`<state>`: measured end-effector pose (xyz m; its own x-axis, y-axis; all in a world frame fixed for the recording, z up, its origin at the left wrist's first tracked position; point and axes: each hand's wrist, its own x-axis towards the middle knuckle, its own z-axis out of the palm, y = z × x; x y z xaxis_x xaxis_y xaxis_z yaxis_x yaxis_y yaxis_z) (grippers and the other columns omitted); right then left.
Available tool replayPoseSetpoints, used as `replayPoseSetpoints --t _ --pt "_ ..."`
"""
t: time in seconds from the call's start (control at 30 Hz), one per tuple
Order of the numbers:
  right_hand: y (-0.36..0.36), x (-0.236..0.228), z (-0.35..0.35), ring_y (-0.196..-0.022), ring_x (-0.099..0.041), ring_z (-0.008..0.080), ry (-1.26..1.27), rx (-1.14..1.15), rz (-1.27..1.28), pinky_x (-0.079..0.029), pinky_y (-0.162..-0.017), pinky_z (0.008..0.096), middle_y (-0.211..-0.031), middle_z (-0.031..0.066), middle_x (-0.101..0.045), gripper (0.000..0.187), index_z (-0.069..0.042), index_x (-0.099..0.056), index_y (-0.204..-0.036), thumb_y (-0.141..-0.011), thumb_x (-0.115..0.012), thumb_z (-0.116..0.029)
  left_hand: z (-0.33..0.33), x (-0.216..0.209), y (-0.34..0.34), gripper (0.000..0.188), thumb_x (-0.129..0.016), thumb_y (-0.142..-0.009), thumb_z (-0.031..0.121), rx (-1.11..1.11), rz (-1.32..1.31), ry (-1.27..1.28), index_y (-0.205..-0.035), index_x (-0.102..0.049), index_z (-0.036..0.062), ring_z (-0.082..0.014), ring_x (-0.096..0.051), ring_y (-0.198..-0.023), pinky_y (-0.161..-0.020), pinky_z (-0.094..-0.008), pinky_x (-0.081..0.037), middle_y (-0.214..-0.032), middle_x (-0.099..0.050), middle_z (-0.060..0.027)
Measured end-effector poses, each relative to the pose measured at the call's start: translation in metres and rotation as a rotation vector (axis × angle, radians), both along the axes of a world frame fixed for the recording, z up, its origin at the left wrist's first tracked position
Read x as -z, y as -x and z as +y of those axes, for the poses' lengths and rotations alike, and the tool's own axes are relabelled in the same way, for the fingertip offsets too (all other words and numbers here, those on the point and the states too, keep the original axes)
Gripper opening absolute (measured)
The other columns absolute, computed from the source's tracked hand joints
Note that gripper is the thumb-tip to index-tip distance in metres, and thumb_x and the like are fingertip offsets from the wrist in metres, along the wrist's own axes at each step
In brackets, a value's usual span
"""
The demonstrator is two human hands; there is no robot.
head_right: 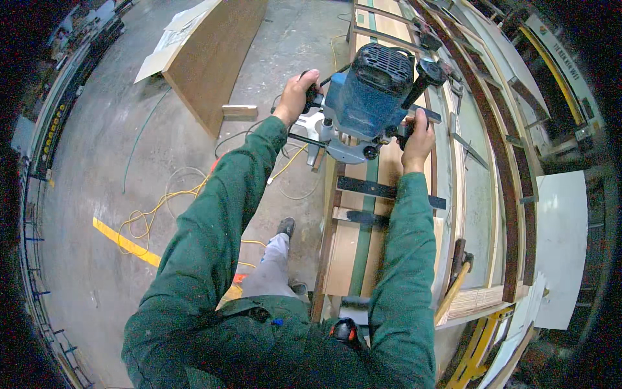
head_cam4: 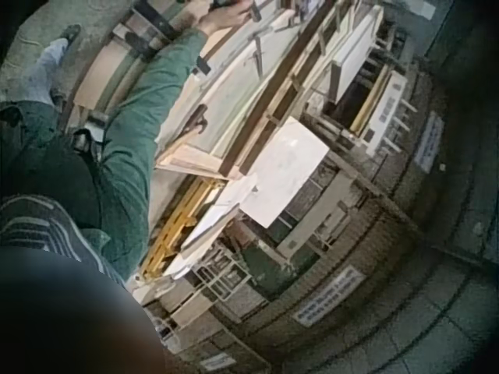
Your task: Using a power drill to secure metal brackets and a plunge router to trim the edges of a wooden panel.
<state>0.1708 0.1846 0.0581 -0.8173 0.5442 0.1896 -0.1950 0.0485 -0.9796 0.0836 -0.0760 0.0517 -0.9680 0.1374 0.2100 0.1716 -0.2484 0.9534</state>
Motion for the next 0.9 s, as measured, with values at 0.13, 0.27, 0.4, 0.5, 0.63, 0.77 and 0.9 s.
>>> replayPoseSetpoints --t 0.13,0.27,0.4,0.5,0.63,0.77,0.9 --pt "0.011 0.003 0.007 -0.049 -0.053 0.0136 0.017 -0.001 -0.008 -0.042 -0.040 0.0263 -0.067 0.0052 -0.057 0.046 -0.004 -0.060 -0.078 -0.088 -0.053 -0.048 0.005 0.002 0.007 0.043 -0.053 -0.087 0.045 -0.004 0.013 0.057 -0.072 -0.057 0.0055 -0.0131 -0.053 -0.064 -0.064 -0.0262 -0.042 -0.070 -0.058 -0.0044" --pt "0.022 0.003 0.009 -0.048 -0.053 0.0137 -0.004 -0.001 -0.023 -0.041 -0.040 0.0263 -0.066 0.0055 -0.057 0.046 -0.004 -0.060 -0.077 -0.088 -0.053 -0.048 0.006 0.005 0.016 0.043 -0.053 -0.087 0.046 -0.006 0.032 0.057 -0.072 -0.058 0.0055 -0.0129 -0.053 -0.063 -0.062 -0.0262 -0.042 -0.069 -0.058 -0.0040" --pt "0.031 0.003 0.015 -0.047 -0.052 0.0140 -0.011 -0.026 -0.008 -0.041 -0.040 0.0268 -0.064 0.0055 -0.057 0.047 -0.003 -0.059 -0.075 -0.087 -0.053 -0.049 0.012 0.003 0.020 0.041 -0.058 -0.085 0.040 -0.018 0.015 0.012 -0.070 -0.059 0.0022 -0.0122 -0.052 -0.060 -0.057 -0.0277 -0.042 -0.066 -0.057 -0.0032" --pt "0.040 0.004 0.017 -0.047 -0.052 0.0147 -0.028 -0.015 -0.016 -0.042 -0.041 0.0274 -0.063 0.0055 -0.056 0.048 -0.003 -0.059 -0.074 -0.088 -0.052 -0.049 0.012 0.007 0.026 0.042 -0.058 -0.085 0.041 -0.036 0.015 0.010 -0.069 -0.059 0.0023 -0.0123 -0.052 -0.059 -0.057 -0.0279 -0.042 -0.066 -0.057 -0.0032" --pt "0.049 0.010 0.026 -0.048 -0.052 0.0152 -0.060 -0.017 -0.053 -0.043 -0.043 0.0279 -0.064 0.0056 -0.056 0.050 -0.002 -0.060 -0.075 -0.088 -0.051 -0.049 0.015 0.012 0.030 0.042 -0.057 -0.086 0.040 -0.063 0.021 0.036 -0.068 -0.059 0.0027 -0.0120 -0.052 -0.058 -0.056 -0.0280 -0.041 -0.064 -0.056 -0.0028" --pt "0.054 0.011 0.030 -0.048 -0.052 0.0151 -0.036 -0.041 -0.036 -0.043 -0.044 0.0275 -0.063 0.0059 -0.056 0.050 -0.002 -0.060 -0.075 -0.088 -0.051 -0.050 0.016 0.011 0.028 0.042 -0.057 -0.087 0.040 -0.079 0.071 0.054 -0.068 -0.059 0.0028 -0.0113 -0.050 -0.057 -0.055 -0.0279 -0.041 -0.062 -0.055 -0.0021" --pt "0.051 0.006 0.031 -0.049 -0.053 0.0146 -0.029 -0.082 -0.058 -0.042 -0.043 0.0276 -0.065 0.0068 -0.057 0.049 -0.003 -0.059 -0.075 -0.088 -0.051 -0.050 0.018 0.011 0.023 0.041 -0.058 -0.087 0.039 -0.097 0.067 0.021 -0.067 -0.058 0.0026 -0.0104 -0.049 -0.056 -0.054 -0.0273 -0.040 -0.062 -0.054 -0.0014"
